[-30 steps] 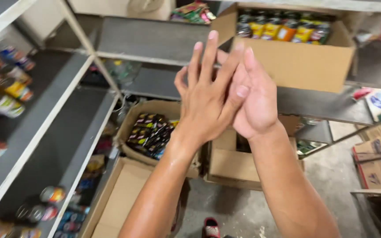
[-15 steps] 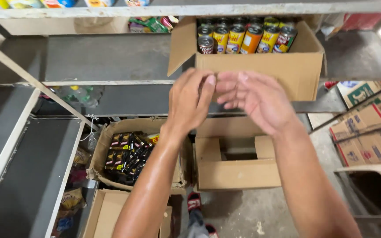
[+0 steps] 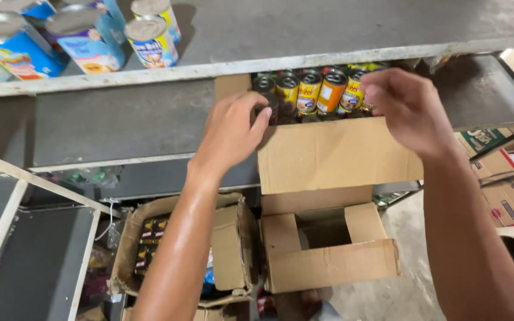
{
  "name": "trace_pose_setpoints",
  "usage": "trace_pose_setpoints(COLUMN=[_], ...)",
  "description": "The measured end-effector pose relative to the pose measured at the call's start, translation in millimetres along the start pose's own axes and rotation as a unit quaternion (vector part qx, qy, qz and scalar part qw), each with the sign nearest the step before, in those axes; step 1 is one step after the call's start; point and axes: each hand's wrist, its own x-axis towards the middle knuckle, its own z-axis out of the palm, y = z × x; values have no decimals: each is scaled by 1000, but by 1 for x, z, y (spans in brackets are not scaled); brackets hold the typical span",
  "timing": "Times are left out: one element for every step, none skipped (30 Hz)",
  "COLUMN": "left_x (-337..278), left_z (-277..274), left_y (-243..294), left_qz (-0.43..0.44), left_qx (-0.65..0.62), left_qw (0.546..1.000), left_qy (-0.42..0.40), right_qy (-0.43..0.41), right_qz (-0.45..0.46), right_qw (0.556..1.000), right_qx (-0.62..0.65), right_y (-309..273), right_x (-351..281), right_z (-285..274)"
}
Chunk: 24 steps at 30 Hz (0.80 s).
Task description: Stocking canned goods from cardboard boxes onto grocery store shelves.
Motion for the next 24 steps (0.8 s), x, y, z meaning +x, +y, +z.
trace_pose_setpoints(left_x=[2, 4, 12, 15, 25, 36, 37, 37, 38, 41, 47, 53, 55, 56, 56, 55, 55, 54, 53, 52, 52, 51, 53, 54], left_z=[8, 16, 25, 31, 36, 41, 47, 54, 62, 67, 70, 73, 78, 83, 87, 92, 96, 98, 98, 97, 96, 93, 89, 84], left_y=[-2, -3, -5, -2, 0, 2, -1, -3, -7, -5, -4, -2, -2, -2, -2, -5, -9, -13, -10, -7, -4, 2, 6, 11], left_qz=[-10, -26, -35, -36, -67, -97, -103, -94, -82, -86, -122, -157, -158, -161, -165, -167, -181, -195, -198, -200, -201, -203, -171, -138], left_qx=[-2, 15, 32, 31, 83, 135, 134, 176, 217, 217, 247, 275, 275, 300, 326, 327, 347, 367, 368, 353, 339, 341, 330, 319], left_qw=[1000, 999, 998, 997, 992, 984, 983, 978, 971, 970, 959, 945, 944, 936, 925, 925, 915, 904, 903, 908, 914, 913, 925, 935], left_qy=[-6, -31, -52, -55, -63, -70, -73, -67, -60, -61, -73, -84, -84, -93, -101, -100, -101, -103, -102, -102, -100, -96, -83, -71], right_qy=[-6, -6, -1, -2, -41, -78, -84, -89, -93, -96, -95, -94, -95, -105, -115, -117, -115, -114, -117, -125, -131, -132, -131, -130], right_qz=[10, 47, 78, 81, 95, 110, 112, 51, -12, -11, -27, -43, -43, -8, 24, 22, 12, 2, -1, 4, 7, 2, 20, 39], right_qw=[1000, 996, 986, 986, 970, 946, 946, 941, 931, 931, 923, 915, 915, 907, 898, 898, 903, 909, 909, 910, 911, 911, 916, 920], right_qx=[3, -72, -149, -148, -222, -294, -293, -323, -352, -351, -371, -391, -391, -408, -425, -425, -413, -402, -401, -395, -391, -391, -380, -368], right_y=[-2, -3, -5, -6, -8, -11, 9, 30, 51, 63, 74, 85, 83, 80, 76, 77, 78, 77, 83, 88, 92, 89, 85, 81], right_x=[6, 12, 22, 23, 31, 39, 44, 49, 53, 56, 60, 65, 68, 70, 73, 73, 74, 74, 74, 73, 74, 71, 70, 69], right_z=[-1, -2, -7, -8, -12, -16, -28, -39, -50, -55, -61, -66, -67, -67, -67, -69, -71, -72, -72, -72, -72, -70, -68, -66])
